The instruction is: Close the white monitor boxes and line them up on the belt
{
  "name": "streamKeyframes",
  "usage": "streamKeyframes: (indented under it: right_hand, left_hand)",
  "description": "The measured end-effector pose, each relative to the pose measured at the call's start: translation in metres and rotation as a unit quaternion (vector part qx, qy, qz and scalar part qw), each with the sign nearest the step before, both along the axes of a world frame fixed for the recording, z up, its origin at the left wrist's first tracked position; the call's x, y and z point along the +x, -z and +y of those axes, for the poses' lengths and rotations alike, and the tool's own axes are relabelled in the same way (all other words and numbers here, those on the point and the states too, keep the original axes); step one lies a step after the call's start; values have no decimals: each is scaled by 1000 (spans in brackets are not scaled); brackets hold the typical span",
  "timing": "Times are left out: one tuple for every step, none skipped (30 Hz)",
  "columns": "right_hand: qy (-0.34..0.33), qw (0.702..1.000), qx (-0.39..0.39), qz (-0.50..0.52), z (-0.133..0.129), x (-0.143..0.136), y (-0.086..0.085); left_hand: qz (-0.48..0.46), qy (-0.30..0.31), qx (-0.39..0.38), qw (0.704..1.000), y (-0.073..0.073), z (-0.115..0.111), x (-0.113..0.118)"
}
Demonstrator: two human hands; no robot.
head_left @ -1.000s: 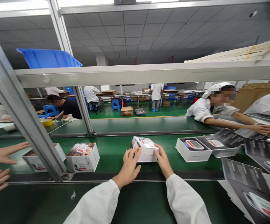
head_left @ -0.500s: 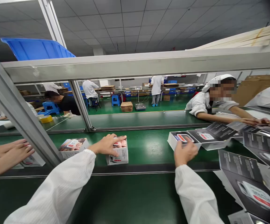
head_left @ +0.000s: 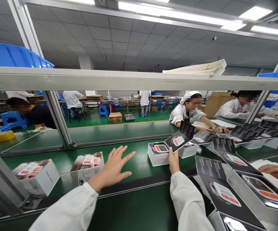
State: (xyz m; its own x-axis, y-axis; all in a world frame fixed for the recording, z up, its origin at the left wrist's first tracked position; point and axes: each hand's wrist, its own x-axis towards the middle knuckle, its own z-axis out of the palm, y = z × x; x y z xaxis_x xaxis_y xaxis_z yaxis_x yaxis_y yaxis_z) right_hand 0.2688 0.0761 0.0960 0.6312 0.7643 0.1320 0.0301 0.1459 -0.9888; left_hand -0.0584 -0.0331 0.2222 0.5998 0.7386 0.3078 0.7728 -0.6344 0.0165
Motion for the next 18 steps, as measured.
streamKeyframes:
  right_hand:
    - [-17, 1000, 10, -24, -6, -5, 3]
    - [-34, 998, 17, -50, -12, -10, 6]
    - [-52, 995, 26, -79, -17, -14, 9]
    - [-73, 991, 35, -108, -21, -18, 10]
    - [-96, 985, 44, -135, -24, -22, 11]
    - [-120, 978, 51, -162, -25, -25, 12]
    - [-142, 971, 50, -187, -26, -28, 11]
    - [-158, 964, 42, -208, -26, -31, 10]
    - [-168, 960, 27, -224, -26, -34, 9]
    - [-174, 956, 14, -234, -26, -37, 7]
    - [-180, 954, 8, -239, -26, -40, 6]
    - [-184, 953, 9, -240, -27, -43, 5]
    - [-186, 954, 12, -236, -27, -46, 4]
    - [-187, 956, 14, -226, -28, -49, 4]
    - [-186, 960, 13, -211, -29, -51, 3]
    - [-183, 964, 11, -192, -30, -52, 3]
    - [-181, 969, 10, -170, -31, -54, 2]
    - [-180, 973, 14, -144, -31, -56, 2]
  left_hand:
    - [-22, 1, 15, 1000, 7, 2, 15]
    - [-48, -4, 36, 998, 15, 6, 28]
    - [-76, -11, 61, 995, 22, 10, 41]
    - [-103, -17, 87, 991, 29, 14, 52]
    - [-125, -21, 110, 986, 35, 19, 62]
    - [-143, -24, 126, 981, 41, 24, 70]
    - [-157, -24, 126, 979, 47, 29, 77]
    - [-172, -26, 105, 979, 53, 35, 83]
    - [-188, -31, 65, 980, 60, 41, 88]
    - [-204, -38, 15, 978, 67, 46, 91]
    - [-218, -46, -37, 974, 74, 52, 92]
    - [-229, -52, -81, 969, 82, 56, 92]
    - [-237, -58, -112, 963, 90, 60, 91]
    - [-243, -61, -128, 960, 97, 62, 88]
    - [-246, -62, -135, 958, 103, 62, 85]
    - [-249, -61, -140, 956, 106, 61, 80]
    - [-252, -58, -145, 955, 107, 58, 74]
    - [-251, -54, -144, 956, 105, 55, 68]
